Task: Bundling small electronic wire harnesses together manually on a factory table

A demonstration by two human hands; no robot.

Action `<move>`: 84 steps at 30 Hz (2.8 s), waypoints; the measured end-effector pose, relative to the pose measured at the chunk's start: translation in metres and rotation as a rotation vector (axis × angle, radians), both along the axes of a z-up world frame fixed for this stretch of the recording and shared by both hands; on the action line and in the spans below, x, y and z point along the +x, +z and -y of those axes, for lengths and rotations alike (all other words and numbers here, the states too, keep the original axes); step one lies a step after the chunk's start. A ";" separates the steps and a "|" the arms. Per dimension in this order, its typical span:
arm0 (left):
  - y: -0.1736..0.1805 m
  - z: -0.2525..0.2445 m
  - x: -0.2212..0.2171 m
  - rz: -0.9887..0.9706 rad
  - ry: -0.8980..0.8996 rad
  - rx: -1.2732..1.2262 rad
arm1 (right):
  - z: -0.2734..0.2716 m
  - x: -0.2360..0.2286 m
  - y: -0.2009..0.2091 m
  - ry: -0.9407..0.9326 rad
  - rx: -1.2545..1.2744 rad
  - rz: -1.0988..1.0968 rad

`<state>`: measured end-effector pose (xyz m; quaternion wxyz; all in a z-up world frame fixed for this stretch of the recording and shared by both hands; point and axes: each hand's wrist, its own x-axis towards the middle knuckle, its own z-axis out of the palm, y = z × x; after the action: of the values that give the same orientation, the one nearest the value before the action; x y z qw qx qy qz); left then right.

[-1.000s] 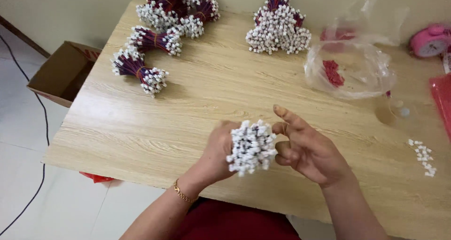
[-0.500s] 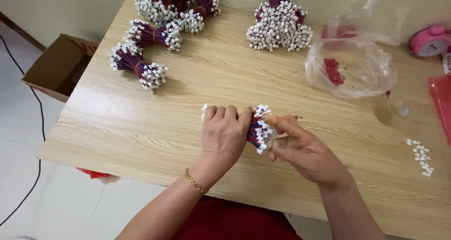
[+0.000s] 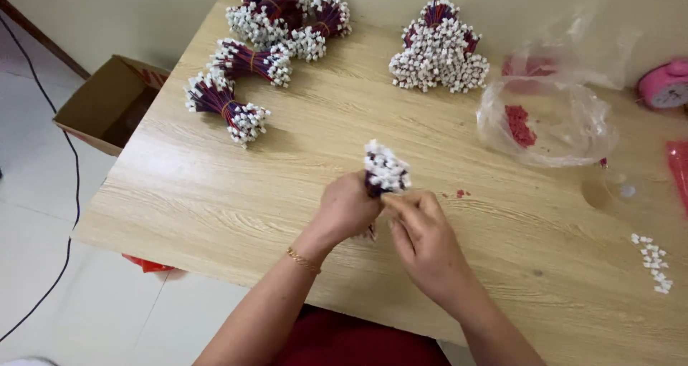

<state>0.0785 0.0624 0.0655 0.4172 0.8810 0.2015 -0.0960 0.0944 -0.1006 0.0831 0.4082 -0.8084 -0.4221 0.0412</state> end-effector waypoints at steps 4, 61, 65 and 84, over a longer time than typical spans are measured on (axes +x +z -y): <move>-0.004 0.006 -0.002 0.096 0.222 -0.409 | -0.012 0.013 -0.020 -0.151 0.199 -0.182; -0.110 -0.096 0.018 0.734 0.153 0.500 | -0.232 0.244 0.022 -0.379 -0.420 0.098; -0.104 -0.094 0.018 0.708 0.128 0.531 | -0.268 0.247 -0.002 -0.285 -0.191 -0.653; -0.123 -0.101 0.021 0.727 0.147 0.459 | -0.255 0.217 0.002 -0.421 0.322 -1.120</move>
<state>0.0994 0.1637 -0.0578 0.2599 0.9107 0.1198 0.2978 0.3118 0.1541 0.0847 0.6839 -0.6582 0.0239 0.3138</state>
